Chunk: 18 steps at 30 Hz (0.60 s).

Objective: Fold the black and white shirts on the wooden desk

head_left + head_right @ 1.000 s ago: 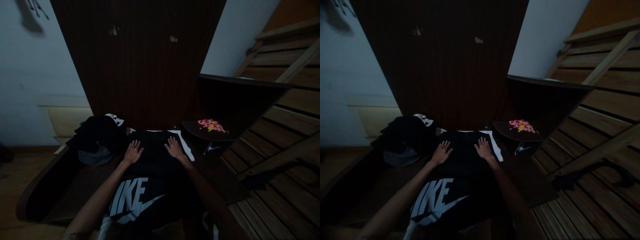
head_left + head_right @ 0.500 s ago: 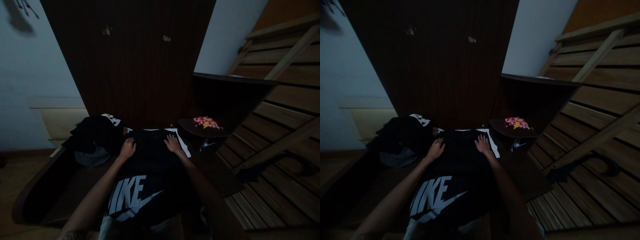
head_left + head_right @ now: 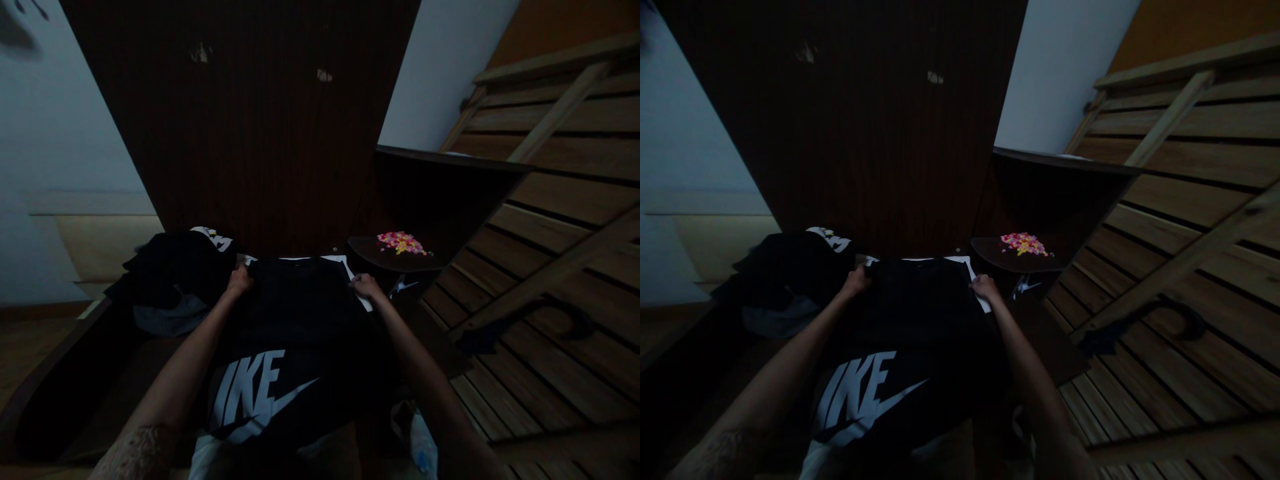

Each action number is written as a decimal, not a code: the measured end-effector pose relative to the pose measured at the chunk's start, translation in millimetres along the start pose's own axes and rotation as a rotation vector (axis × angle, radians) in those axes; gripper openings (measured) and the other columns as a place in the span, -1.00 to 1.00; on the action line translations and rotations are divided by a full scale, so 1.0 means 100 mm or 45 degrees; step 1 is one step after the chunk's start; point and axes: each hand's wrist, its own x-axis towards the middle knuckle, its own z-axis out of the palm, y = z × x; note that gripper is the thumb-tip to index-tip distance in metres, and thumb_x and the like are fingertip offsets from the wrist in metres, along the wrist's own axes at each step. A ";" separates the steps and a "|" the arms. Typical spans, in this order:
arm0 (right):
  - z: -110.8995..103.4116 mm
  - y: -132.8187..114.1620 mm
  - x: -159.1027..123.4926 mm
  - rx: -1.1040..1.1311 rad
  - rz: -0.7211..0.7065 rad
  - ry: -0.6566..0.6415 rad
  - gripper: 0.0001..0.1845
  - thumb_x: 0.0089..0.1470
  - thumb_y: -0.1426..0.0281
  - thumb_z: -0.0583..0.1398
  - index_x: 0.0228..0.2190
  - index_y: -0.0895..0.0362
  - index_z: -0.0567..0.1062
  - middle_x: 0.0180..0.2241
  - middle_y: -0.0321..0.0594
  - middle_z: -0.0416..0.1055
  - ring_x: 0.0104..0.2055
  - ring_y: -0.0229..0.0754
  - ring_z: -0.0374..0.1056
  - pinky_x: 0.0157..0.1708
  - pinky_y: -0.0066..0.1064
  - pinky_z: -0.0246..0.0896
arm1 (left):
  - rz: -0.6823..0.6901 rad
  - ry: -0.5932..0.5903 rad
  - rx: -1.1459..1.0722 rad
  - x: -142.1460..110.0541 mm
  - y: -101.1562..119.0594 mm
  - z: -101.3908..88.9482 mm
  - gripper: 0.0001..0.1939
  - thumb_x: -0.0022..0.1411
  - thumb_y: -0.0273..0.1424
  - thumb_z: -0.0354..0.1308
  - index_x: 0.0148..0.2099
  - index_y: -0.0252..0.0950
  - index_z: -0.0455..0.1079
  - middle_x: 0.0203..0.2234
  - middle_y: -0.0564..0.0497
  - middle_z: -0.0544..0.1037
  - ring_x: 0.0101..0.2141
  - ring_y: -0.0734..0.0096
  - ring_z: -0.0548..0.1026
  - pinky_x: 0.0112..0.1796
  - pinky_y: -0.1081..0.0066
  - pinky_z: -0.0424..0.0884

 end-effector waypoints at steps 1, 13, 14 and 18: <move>0.02 0.00 0.00 0.018 0.017 -0.024 -0.96 -0.03 0.47 0.27 -0.43 0.17 0.51 -0.49 -0.21 0.51 -0.44 -0.25 0.44 -0.49 -0.55 0.21 | -0.009 -0.002 -0.014 0.02 0.00 -0.01 -0.55 0.13 -0.50 0.18 0.10 -0.38 0.36 -0.05 -0.28 0.55 -0.01 0.05 0.52 -0.09 0.37 0.44; -0.02 -0.04 0.01 -0.051 0.023 -0.012 -0.91 -0.12 0.55 0.21 -0.57 0.20 0.53 -0.57 -0.18 0.49 -0.52 -0.25 0.42 -0.54 -0.54 0.12 | -0.051 0.050 -0.199 0.14 -0.04 -0.06 -0.85 0.16 -0.38 0.18 -0.25 -0.31 0.54 -0.23 -0.14 0.63 -0.14 0.17 0.58 -0.22 0.44 0.45; -0.03 -0.04 0.02 -0.066 0.017 -0.005 -0.89 -0.09 0.53 0.21 -0.57 0.20 0.53 -0.55 -0.15 0.50 -0.50 -0.23 0.44 -0.53 -0.53 0.12 | -0.050 0.056 -0.214 0.15 -0.05 -0.05 -0.86 0.16 -0.39 0.18 -0.27 -0.31 0.54 -0.26 -0.15 0.63 -0.17 0.16 0.59 -0.24 0.44 0.45; -0.01 -0.10 0.06 -0.117 -0.008 0.031 -0.81 0.02 0.37 0.22 -0.54 0.20 0.55 -0.46 -0.03 0.54 -0.39 -0.13 0.49 -0.49 -0.49 0.15 | -0.041 0.087 -0.267 0.23 -0.07 0.00 -0.88 0.13 -0.40 0.19 -0.33 -0.30 0.54 -0.34 -0.14 0.63 -0.22 0.16 0.59 -0.29 0.44 0.44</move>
